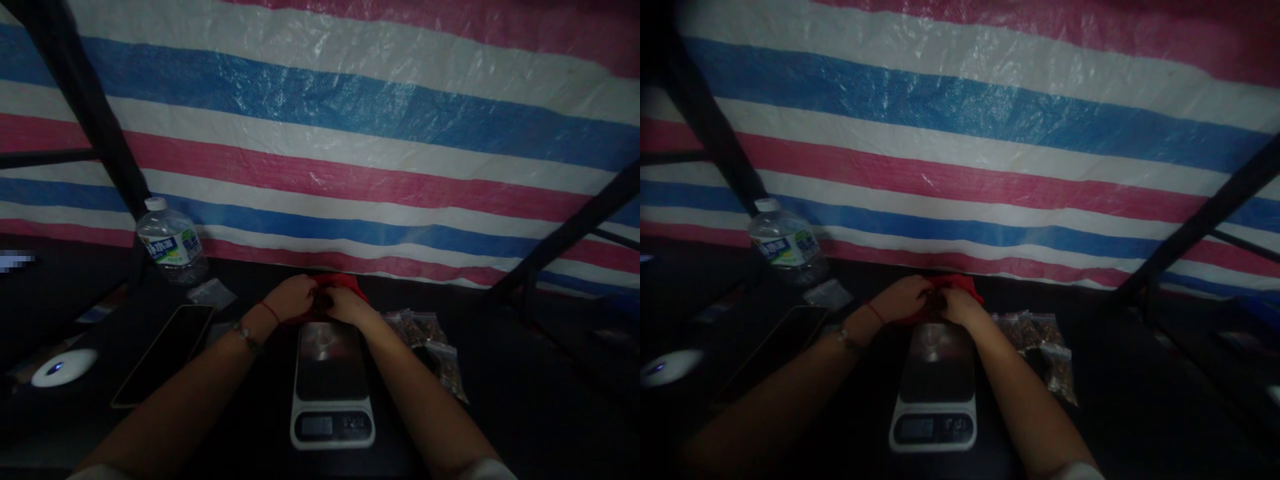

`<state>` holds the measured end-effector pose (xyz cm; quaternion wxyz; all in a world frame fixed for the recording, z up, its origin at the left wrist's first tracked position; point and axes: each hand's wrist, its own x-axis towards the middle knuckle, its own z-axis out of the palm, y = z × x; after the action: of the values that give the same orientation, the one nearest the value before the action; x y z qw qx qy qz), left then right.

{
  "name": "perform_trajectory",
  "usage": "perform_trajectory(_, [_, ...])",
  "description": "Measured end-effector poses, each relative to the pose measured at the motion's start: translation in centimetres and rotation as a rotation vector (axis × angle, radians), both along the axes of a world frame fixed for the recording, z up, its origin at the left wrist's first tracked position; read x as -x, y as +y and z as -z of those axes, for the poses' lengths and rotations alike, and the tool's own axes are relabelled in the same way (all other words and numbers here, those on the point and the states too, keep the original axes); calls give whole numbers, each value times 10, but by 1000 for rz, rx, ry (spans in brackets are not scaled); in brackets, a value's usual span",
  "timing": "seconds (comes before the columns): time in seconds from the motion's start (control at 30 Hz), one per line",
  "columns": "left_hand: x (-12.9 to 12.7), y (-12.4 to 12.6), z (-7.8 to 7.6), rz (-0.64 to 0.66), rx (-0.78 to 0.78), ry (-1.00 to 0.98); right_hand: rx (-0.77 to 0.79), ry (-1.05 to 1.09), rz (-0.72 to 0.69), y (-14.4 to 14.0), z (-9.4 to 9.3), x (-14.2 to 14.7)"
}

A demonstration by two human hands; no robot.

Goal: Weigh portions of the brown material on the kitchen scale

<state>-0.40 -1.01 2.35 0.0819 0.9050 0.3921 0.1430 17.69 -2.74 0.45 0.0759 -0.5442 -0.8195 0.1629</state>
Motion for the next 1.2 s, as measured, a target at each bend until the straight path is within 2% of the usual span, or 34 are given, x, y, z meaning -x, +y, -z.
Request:
perform_trajectory(0.1, [-1, -7, -5, 87, 117, -11, 28, 32, -9, -2, 0, 0])
perform_trajectory(0.23, [0, -20, -6, 363, 339, -14, 4, 123, -62, -3, 1, 2])
perform_trajectory(0.4, [8, -32, 0, 436, 279, -102, -32, 109, -38, -1, -2, 0])
perform_trajectory(0.5, [9, -28, 7, 361, 264, -186, -65, 87, 58, 1, -6, -3])
perform_trajectory(0.63, [2, -15, 19, -25, 175, -345, -114, 94, 122, 3, -11, -6])
perform_trajectory(0.7, [-1, -10, 27, -135, 109, -386, -128, 87, 119, 4, -12, -7])
perform_trajectory(0.83, [1, -6, 39, -146, -18, -391, -132, 93, 130, 4, -13, -5])
perform_trajectory(0.93, [7, -6, 43, -154, -118, -358, -141, 84, 99, 1, -10, 1])
perform_trajectory(1.1, [9, -6, 48, -189, -135, -360, 12, 26, -20, -2, 4, 9])
perform_trajectory(1.2, [4, -8, 53, -183, -114, -364, 18, 9, -42, 0, 7, 10])
